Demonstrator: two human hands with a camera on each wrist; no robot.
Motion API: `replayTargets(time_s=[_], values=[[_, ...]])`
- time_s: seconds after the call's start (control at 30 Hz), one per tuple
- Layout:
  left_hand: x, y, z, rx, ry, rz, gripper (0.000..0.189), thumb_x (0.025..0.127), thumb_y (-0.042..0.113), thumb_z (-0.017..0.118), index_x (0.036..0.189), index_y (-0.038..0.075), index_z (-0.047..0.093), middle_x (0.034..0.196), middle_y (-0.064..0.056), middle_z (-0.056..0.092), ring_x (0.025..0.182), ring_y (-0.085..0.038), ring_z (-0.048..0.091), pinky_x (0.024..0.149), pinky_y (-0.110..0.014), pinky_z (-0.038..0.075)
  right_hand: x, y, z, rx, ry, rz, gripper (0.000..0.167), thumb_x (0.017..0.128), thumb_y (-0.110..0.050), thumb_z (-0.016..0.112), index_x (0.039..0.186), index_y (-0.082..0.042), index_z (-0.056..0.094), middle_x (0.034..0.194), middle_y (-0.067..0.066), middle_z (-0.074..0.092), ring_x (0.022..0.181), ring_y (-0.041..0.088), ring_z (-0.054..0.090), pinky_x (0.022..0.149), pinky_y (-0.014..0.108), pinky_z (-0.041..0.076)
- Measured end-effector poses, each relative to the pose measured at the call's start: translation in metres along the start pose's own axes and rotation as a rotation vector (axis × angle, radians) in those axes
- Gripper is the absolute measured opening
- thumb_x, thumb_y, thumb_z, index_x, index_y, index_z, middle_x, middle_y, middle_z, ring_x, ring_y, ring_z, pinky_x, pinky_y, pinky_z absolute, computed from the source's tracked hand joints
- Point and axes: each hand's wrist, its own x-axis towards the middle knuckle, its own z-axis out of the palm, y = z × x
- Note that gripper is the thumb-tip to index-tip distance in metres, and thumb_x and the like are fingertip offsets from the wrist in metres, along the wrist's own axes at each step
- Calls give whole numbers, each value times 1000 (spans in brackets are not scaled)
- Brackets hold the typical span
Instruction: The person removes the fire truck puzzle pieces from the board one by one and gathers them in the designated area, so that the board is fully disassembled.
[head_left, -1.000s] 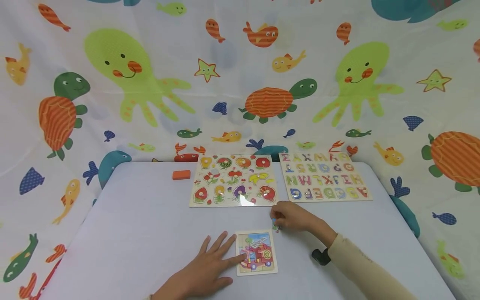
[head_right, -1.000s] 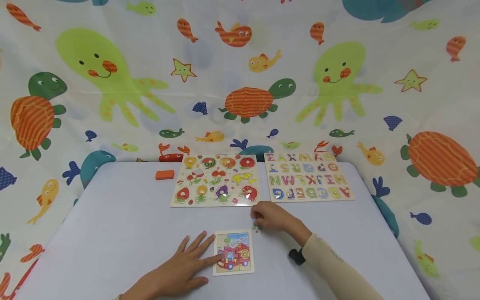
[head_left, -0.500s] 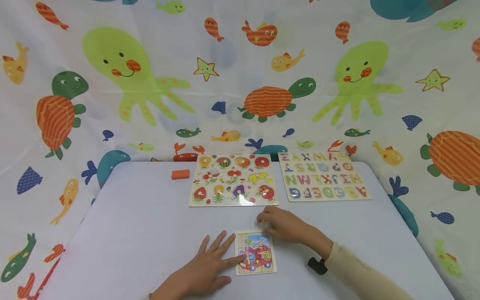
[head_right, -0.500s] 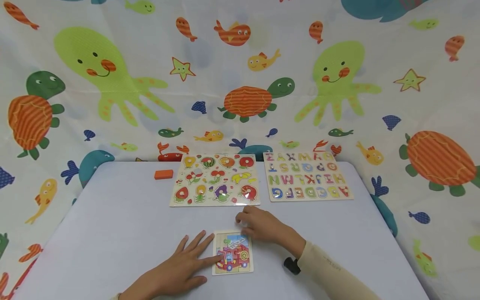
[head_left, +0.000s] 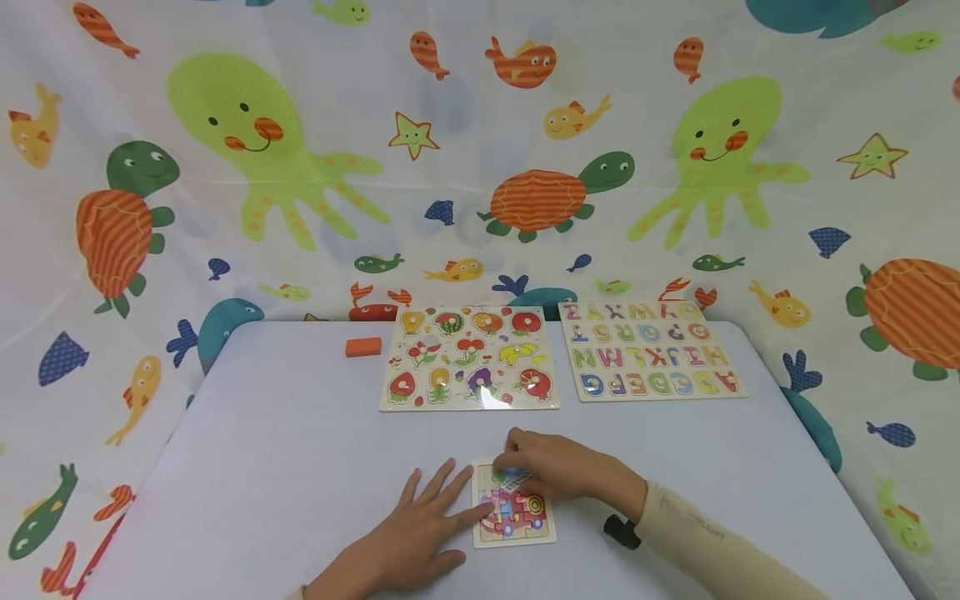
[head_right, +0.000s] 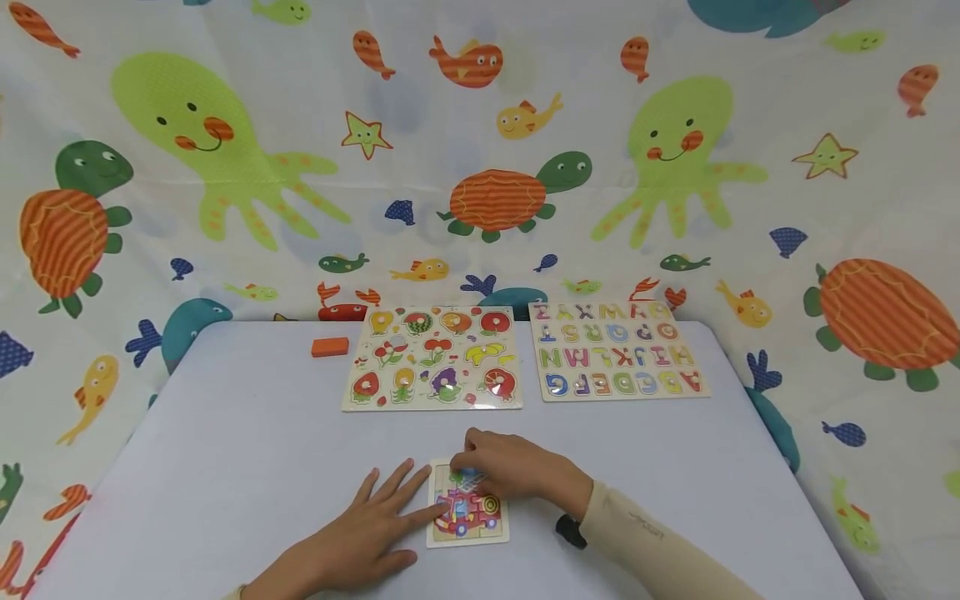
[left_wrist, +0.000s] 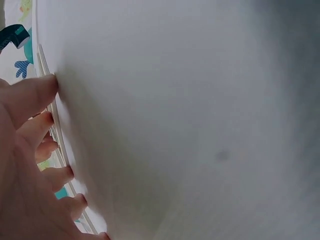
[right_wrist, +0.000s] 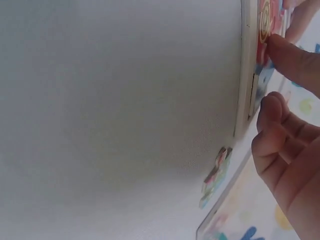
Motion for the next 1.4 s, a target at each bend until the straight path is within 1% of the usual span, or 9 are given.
replayTargets(time_s=[0.23, 0.37, 0.53, 0.67, 0.83, 1.07, 1.2, 1.4], values=[[0, 0, -1, -12, -8, -6, 64, 96, 44, 68, 155, 43, 42, 170, -4, 19, 156, -36, 8, 116, -72, 13, 4, -4, -4, -49, -30, 2, 43, 89, -21, 81, 130, -29, 70, 108, -6, 58, 85, 4, 52, 77, 18, 51], [0, 1, -2, -9, -8, -10, 64, 96, 45, 68, 154, 44, 42, 170, -4, 20, 156, -36, 9, 116, -72, 13, 8, -6, -4, -50, -38, 1, 45, 88, -18, 82, 130, -28, 68, 106, -5, 58, 83, 5, 52, 75, 17, 51], [1, 2, -1, -10, -7, -13, 64, 95, 45, 68, 154, 44, 43, 170, -4, 20, 156, -36, 9, 115, -73, 13, 9, -7, 0, -13, -31, 29, 49, 87, -13, 82, 130, -27, 65, 108, -6, 60, 86, 4, 53, 78, 20, 52], [0, 2, -1, -10, -3, -13, 63, 96, 44, 68, 154, 43, 43, 170, -4, 20, 156, -37, 9, 115, -72, 14, 9, -8, 1, 12, -8, 33, 46, 86, -11, 83, 125, -26, 64, 105, -9, 60, 88, 4, 53, 81, 21, 52], [0, 2, -1, -15, 3, -17, 63, 96, 43, 68, 154, 43, 44, 170, -4, 20, 156, -37, 9, 116, -72, 13, 11, -9, -1, 58, 0, 38, 44, 84, -8, 83, 121, -24, 65, 102, -9, 60, 86, 4, 52, 82, 21, 51], [4, 5, -2, 14, 3, -30, 66, 93, 44, 70, 154, 42, 44, 169, -5, 23, 155, -38, 12, 114, -74, 17, 11, -10, -2, 138, -6, 87, 42, 85, -5, 80, 121, -22, 68, 101, -9, 59, 86, 5, 53, 80, 21, 51], [4, 5, -2, 34, -8, -37, 67, 93, 46, 70, 155, 43, 43, 169, -4, 22, 156, -37, 12, 114, -73, 18, 11, -7, 0, 145, -2, 91, 42, 86, -5, 80, 121, -22, 68, 102, -9, 58, 87, 5, 53, 81, 21, 51], [5, 5, -1, 34, -3, -37, 67, 94, 46, 69, 155, 42, 42, 169, -4, 22, 156, -37, 12, 114, -73, 18, 12, -6, 0, 153, -1, 104, 43, 85, -5, 81, 121, -22, 67, 103, -9, 58, 88, 5, 53, 82, 22, 52]])
